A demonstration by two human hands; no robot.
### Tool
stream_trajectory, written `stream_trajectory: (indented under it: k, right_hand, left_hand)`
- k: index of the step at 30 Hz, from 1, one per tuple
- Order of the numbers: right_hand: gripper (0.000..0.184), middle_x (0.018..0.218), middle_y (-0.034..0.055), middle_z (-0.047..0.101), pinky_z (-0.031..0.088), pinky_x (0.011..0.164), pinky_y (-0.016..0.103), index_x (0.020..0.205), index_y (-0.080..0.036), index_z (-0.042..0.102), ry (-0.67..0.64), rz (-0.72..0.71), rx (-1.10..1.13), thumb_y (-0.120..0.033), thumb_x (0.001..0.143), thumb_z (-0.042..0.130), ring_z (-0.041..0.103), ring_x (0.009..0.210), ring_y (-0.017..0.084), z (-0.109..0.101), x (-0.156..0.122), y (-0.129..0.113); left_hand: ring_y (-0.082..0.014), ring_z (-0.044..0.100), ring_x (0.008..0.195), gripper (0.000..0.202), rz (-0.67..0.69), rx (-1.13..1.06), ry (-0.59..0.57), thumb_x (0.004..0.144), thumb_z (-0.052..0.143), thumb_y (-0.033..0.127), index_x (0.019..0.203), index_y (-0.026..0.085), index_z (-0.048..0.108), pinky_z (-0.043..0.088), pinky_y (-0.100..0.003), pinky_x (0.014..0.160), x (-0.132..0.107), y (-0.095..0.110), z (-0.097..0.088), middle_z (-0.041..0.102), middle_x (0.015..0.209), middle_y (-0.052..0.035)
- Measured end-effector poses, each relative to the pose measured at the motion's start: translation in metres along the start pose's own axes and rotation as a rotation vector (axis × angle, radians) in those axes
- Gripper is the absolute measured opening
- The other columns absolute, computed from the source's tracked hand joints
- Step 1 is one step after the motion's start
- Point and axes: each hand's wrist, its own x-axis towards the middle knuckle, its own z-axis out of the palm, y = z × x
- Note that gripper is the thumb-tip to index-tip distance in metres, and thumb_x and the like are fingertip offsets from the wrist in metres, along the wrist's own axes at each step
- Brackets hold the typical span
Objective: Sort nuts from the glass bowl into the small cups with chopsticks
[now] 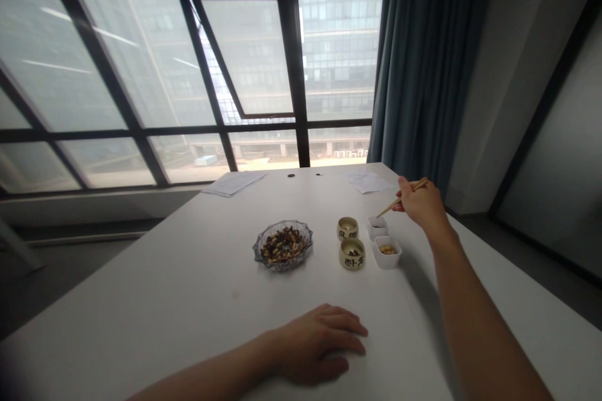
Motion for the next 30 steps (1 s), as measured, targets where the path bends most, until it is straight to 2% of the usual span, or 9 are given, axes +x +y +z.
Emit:
stream_trajectory:
  k: [9,17,20,24,30]
  right_hand:
    - [0.042,0.056,0.009,0.069,0.058,0.042,0.021,0.066,-0.016,0.067,0.065,-0.155,0.108,-0.05,0.092,0.066,0.073,0.049,0.022,0.005,-0.014,-0.017]
    - [0.052,0.06,0.0075,0.071,0.06,0.046,0.022,0.073,-0.015,0.07,-0.015,-0.266,0.293,-0.065,0.087,0.066,0.073,0.052,0.02,0.033,-0.04,-0.034]
    - [0.056,0.061,0.0077,0.072,0.06,0.046,0.023,0.075,-0.014,0.071,-0.088,-0.295,0.349,-0.069,0.085,0.065,0.073,0.053,0.021,0.049,-0.055,-0.039]
    - [0.057,0.063,0.0084,0.073,0.061,0.049,0.024,0.075,-0.014,0.071,-0.249,-0.27,0.388,-0.07,0.085,0.065,0.074,0.056,0.022,0.073,-0.079,-0.04]
    - [0.056,0.066,0.008,0.074,0.062,0.058,0.028,0.077,-0.015,0.072,-0.447,-0.23,0.401,-0.07,0.086,0.063,0.076,0.063,0.023,0.111,-0.108,-0.025]
  left_hand:
    - [-0.0232,0.053,0.137,0.039,0.003,0.011,0.006,0.093,0.058,0.031,0.132,0.029,0.061,0.035,-0.039,0.12,0.0,-0.001,0.002,0.061,0.145,-0.0049]
    - [-0.0235,0.053,0.137,0.039,-0.007,0.009,0.006,0.093,0.058,0.031,0.132,0.029,0.061,0.035,-0.04,0.119,0.0,0.0,0.001,0.06,0.145,-0.0047]
    - [-0.0239,0.053,0.138,0.039,-0.007,0.016,-0.003,0.093,0.058,0.032,0.132,0.03,0.061,0.035,-0.04,0.119,0.0,0.0,0.001,0.06,0.146,-0.0049]
    - [-0.0241,0.053,0.137,0.039,0.001,0.013,0.003,0.093,0.058,0.032,0.132,0.029,0.061,0.036,-0.041,0.119,0.0,-0.001,0.002,0.06,0.145,-0.0055]
    - [-0.0239,0.053,0.137,0.039,0.03,-0.001,0.007,0.093,0.057,0.032,0.132,0.028,0.062,0.034,-0.039,0.12,0.001,-0.003,0.003,0.06,0.146,-0.0067]
